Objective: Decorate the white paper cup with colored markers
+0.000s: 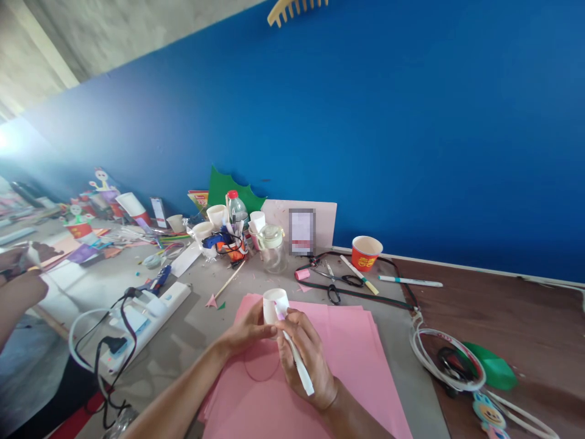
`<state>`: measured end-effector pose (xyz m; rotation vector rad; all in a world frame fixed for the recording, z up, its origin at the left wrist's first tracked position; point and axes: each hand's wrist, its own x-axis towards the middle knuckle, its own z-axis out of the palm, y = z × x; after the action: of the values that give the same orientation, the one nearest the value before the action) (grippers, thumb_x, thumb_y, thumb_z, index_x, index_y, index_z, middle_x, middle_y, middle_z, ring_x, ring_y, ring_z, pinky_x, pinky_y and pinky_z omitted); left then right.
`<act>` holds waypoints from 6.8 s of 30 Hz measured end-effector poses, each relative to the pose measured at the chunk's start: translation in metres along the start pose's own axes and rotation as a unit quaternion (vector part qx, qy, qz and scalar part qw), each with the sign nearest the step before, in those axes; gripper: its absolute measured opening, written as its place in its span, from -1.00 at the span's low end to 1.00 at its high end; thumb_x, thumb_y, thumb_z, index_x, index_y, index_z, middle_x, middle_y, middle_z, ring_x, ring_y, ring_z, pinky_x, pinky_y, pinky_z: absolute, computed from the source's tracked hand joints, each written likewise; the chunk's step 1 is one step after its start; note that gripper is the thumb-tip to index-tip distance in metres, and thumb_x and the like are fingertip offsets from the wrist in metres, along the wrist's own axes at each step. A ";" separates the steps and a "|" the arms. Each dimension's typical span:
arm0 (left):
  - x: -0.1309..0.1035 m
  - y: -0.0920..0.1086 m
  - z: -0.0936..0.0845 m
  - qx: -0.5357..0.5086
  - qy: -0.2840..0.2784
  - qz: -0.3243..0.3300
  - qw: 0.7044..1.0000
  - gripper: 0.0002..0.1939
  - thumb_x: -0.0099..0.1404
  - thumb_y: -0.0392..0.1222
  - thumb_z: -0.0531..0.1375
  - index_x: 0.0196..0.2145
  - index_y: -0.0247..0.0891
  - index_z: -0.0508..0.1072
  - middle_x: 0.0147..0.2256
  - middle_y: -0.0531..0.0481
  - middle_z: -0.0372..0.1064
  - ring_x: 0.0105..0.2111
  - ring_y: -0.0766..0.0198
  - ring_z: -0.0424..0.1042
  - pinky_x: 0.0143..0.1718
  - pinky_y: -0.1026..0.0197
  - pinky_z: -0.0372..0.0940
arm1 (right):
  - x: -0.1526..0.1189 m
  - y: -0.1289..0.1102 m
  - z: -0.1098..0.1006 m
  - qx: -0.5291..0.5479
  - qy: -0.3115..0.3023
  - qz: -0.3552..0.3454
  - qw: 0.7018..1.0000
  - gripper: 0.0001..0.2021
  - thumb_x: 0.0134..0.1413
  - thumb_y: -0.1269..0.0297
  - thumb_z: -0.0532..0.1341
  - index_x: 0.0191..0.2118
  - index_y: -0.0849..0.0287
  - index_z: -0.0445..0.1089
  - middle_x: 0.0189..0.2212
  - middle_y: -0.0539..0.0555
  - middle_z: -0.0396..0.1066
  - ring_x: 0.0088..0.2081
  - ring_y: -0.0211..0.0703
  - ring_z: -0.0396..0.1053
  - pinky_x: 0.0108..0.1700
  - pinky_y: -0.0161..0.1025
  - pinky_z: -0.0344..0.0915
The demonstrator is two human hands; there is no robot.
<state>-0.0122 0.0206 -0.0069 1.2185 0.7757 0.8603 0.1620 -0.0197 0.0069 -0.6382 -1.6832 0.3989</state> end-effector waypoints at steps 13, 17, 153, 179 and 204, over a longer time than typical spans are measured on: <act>0.000 0.000 0.000 0.001 0.004 -0.005 1.000 -0.33 -0.03 0.02 0.44 -0.01 -0.25 0.34 -0.25 0.04 0.35 -0.24 0.23 0.33 -0.27 0.30 0.23 | 0.000 0.000 0.000 -0.014 -0.003 -0.002 1.000 -0.75 0.20 0.51 0.08 -0.08 0.12 0.38 -0.26 0.15 0.35 -0.15 -0.07 0.42 -0.20 -0.21 0.47; -0.001 0.002 0.001 0.009 0.002 -0.004 1.000 -0.34 -0.01 0.02 0.43 -0.01 -0.25 0.33 -0.26 0.04 0.34 -0.24 0.24 0.31 -0.27 0.31 0.22 | 0.000 0.000 0.000 -0.013 -0.005 0.001 1.000 -0.75 0.21 0.51 0.08 -0.08 0.12 0.38 -0.26 0.15 0.36 -0.14 -0.06 0.42 -0.21 -0.20 0.47; -0.001 0.007 0.000 -0.057 0.016 0.009 0.998 -0.36 -0.08 0.01 0.47 -0.08 -0.28 0.41 -0.28 0.02 0.41 -0.29 0.24 0.34 -0.27 0.27 0.18 | -0.004 0.004 -0.002 0.012 0.025 0.071 0.997 -0.83 0.26 0.42 0.06 -0.14 0.12 0.38 -0.34 0.09 0.37 -0.35 -0.15 0.40 -0.36 -0.25 0.39; -0.002 0.013 0.006 -0.052 0.018 -0.005 0.998 -0.45 -0.07 -0.04 0.46 -0.17 -0.28 0.39 -0.30 0.03 0.38 -0.29 0.23 0.34 -0.27 0.26 0.19 | -0.005 0.001 0.001 0.018 -0.033 0.022 0.999 -0.77 0.23 0.42 0.07 -0.06 0.11 0.38 -0.27 0.15 0.37 -0.23 -0.06 0.39 -0.25 -0.14 0.43; -0.002 0.011 0.003 -0.054 0.021 -0.004 0.998 -0.37 -0.08 -0.03 0.47 -0.08 -0.28 0.39 -0.29 0.01 0.40 -0.28 0.21 0.35 -0.26 0.25 0.21 | 0.004 -0.007 -0.002 0.034 -0.019 0.018 0.999 -0.78 0.25 0.41 0.08 -0.08 0.09 0.41 -0.33 0.12 0.39 -0.26 -0.07 0.41 -0.30 -0.19 0.43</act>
<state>-0.0121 0.0189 0.0041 1.1041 0.7572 0.9111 0.1623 -0.0228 0.0143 -0.6156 -1.6891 0.4948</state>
